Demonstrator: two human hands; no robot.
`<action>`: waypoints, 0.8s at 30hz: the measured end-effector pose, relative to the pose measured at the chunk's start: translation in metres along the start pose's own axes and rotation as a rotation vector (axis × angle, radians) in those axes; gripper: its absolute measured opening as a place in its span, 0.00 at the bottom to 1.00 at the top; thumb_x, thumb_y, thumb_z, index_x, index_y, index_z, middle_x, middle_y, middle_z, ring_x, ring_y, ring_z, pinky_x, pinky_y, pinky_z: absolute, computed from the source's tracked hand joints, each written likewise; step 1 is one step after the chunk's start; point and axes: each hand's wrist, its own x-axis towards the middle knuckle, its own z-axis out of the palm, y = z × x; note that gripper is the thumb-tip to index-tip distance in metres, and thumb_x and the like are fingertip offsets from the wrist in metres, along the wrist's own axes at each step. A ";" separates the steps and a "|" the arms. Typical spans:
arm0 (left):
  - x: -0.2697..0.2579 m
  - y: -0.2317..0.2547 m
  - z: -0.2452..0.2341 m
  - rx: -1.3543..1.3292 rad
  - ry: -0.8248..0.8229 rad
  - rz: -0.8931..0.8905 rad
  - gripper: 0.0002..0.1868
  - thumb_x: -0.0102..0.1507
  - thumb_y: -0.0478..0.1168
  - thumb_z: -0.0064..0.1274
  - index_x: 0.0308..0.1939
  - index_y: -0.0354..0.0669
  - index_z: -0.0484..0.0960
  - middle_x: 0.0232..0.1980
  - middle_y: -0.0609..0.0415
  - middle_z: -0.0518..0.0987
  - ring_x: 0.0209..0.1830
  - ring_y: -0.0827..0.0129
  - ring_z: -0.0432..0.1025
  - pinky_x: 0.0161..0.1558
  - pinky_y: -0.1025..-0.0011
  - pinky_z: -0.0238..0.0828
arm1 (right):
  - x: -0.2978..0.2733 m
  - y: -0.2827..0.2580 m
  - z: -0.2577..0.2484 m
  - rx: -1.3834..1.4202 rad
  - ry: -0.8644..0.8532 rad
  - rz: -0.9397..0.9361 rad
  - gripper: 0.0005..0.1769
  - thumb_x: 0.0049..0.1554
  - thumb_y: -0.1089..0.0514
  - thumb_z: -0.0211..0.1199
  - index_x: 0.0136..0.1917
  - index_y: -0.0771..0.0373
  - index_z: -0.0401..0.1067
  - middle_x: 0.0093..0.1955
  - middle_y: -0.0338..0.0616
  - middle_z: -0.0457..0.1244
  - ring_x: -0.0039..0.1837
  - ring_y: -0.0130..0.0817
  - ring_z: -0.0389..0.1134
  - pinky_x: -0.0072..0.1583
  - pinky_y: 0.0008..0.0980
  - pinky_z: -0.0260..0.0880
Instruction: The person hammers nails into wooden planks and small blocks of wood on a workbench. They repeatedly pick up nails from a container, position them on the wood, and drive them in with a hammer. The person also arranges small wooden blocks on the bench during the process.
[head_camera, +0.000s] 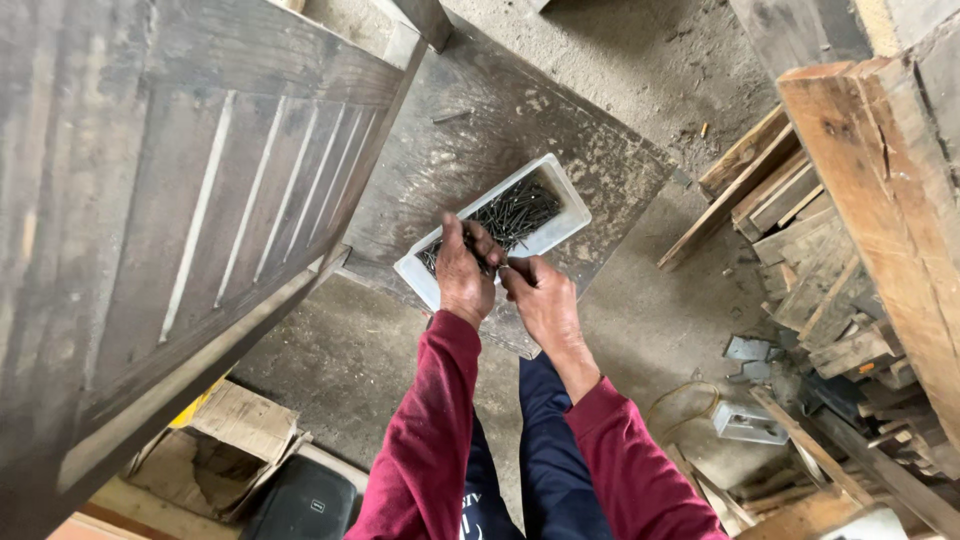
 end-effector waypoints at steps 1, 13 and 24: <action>-0.001 -0.001 -0.001 -0.022 -0.002 -0.013 0.26 0.72 0.63 0.40 0.31 0.48 0.65 0.24 0.61 0.60 0.24 0.69 0.59 0.35 0.64 0.65 | -0.002 0.004 -0.002 0.002 -0.012 -0.011 0.13 0.59 0.56 0.65 0.52 0.66 0.79 0.39 0.48 0.73 0.40 0.27 0.74 0.46 0.29 0.74; -0.001 -0.015 -0.017 -0.136 -0.082 -0.029 0.13 0.72 0.49 0.40 0.38 0.46 0.70 0.22 0.61 0.58 0.24 0.70 0.59 0.43 0.61 0.71 | -0.006 0.027 0.014 0.183 -0.026 -0.149 0.11 0.58 0.59 0.67 0.52 0.68 0.75 0.45 0.48 0.72 0.46 0.29 0.74 0.47 0.30 0.76; 0.003 -0.011 -0.022 -0.278 -0.099 -0.062 0.23 0.70 0.62 0.47 0.35 0.49 0.72 0.22 0.65 0.61 0.24 0.71 0.62 0.45 0.57 0.73 | -0.026 0.027 -0.009 0.220 -0.056 -0.106 0.06 0.60 0.58 0.64 0.50 0.62 0.75 0.41 0.44 0.69 0.39 0.28 0.67 0.38 0.29 0.69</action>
